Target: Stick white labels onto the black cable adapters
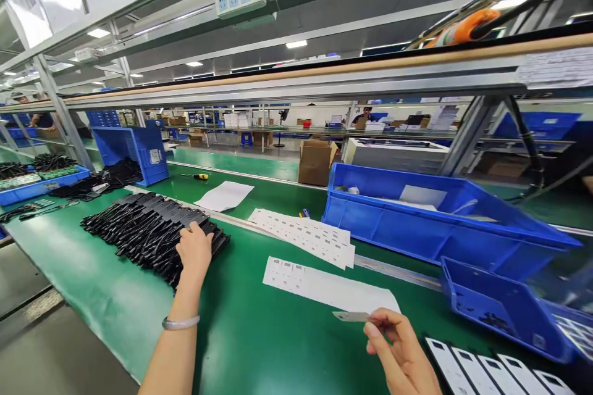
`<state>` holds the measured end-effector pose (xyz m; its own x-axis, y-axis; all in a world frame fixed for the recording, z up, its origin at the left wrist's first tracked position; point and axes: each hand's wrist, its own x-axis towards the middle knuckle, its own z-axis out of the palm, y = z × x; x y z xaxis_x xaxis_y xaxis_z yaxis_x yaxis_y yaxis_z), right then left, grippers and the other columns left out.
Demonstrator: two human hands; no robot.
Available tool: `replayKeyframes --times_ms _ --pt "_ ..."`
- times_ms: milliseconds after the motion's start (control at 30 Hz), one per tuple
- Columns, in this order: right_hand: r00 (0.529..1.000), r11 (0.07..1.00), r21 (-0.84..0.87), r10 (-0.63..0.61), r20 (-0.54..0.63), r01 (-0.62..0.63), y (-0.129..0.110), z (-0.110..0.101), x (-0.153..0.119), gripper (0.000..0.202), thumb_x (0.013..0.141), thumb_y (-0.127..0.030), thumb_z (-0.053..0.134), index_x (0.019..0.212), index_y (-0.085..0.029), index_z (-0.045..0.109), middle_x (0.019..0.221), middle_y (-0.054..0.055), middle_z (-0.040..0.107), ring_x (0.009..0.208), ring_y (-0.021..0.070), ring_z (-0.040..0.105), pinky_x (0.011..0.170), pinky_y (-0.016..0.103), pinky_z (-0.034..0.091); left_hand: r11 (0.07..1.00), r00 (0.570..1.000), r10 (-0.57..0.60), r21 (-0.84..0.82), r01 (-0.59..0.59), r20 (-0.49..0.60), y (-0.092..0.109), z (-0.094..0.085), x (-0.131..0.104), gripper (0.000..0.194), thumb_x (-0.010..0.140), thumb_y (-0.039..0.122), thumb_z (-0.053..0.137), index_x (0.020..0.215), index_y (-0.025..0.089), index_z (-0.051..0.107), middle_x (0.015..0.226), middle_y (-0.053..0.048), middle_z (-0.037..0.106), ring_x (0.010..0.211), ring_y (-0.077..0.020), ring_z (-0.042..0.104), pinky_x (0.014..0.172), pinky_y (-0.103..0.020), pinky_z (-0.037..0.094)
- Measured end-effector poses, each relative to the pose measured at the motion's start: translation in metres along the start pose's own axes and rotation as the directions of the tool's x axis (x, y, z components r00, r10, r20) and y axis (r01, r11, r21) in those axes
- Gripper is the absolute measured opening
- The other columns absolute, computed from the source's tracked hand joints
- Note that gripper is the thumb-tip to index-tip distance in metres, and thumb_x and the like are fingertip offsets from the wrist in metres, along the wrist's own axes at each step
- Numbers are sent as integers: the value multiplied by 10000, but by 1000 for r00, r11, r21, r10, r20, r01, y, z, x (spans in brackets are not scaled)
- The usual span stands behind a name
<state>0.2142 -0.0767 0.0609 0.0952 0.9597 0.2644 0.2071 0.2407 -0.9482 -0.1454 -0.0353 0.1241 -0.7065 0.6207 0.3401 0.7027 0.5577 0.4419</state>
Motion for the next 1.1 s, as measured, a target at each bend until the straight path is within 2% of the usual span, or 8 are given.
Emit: replayKeyframes --times_ms 133,200,300,400,500,633,833,1100 --pt "996 998 15 -60 60 59 5 -8 8 339 876 -552 551 966 -227 524 835 31 544 641 152 549 582 253 499 955 972 152 -281 -98 177 24 -5 -14 492 895 389 455 1260 59 436 1092 -223 522 1118 -409 491 918 -502 392" --pt "995 997 53 -68 73 64 7 -11 11 318 898 -530 536 974 -222 515 811 21 536 599 136 534 565 253 477 886 903 250 -459 -67 350 40 -1 -29 488 855 479 475 1153 96 526 929 -146 560 958 -346 564 823 -433 444" --pt "998 988 153 -30 62 21 7 -12 14 297 914 -510 529 964 -217 512 776 -1 511 558 110 504 545 237 441 740 676 409 -656 147 613 64 13 -67 539 770 609 493 1004 131 583 755 -56 532 626 -203 537 588 -314 443" --pt "996 970 237 39 81 -58 5 -13 14 300 908 -509 546 936 -212 521 737 -21 481 524 90 465 502 212 404 613 458 506 -678 405 731 80 28 -113 607 700 678 559 985 143 545 864 -70 574 562 -119 484 513 -246 399" --pt "993 962 254 77 94 -98 2 -15 14 320 880 -515 590 896 -198 550 734 -24 476 494 68 423 458 191 363 542 306 548 -609 580 779 86 38 -150 664 639 639 713 1025 145 496 964 -118 622 629 -113 541 575 -235 446" --pt "991 964 239 94 100 -115 -2 -16 11 344 838 -518 638 869 -179 593 689 -21 484 476 67 391 427 188 334 483 138 610 -504 716 780 84 37 -174 658 628 447 838 1082 157 460 1036 -136 643 749 -147 628 715 -268 503" --pt "991 978 181 89 95 -105 -3 -12 8 288 827 -461 660 827 -174 630 709 13 546 571 109 472 484 209 398 502 -2 675 -457 734 738 85 30 -186 679 678 282 785 1230 165 408 945 -98 657 880 -219 665 847 -358 504" --pt "988 983 147 91 124 -109 -2 -7 2 251 829 -426 652 821 -176 637 717 29 607 641 144 565 544 226 472 515 -76 680 -400 758 730 84 30 -192 713 652 193 734 1260 146 364 1018 -153 663 1004 -301 650 921 -447 475"
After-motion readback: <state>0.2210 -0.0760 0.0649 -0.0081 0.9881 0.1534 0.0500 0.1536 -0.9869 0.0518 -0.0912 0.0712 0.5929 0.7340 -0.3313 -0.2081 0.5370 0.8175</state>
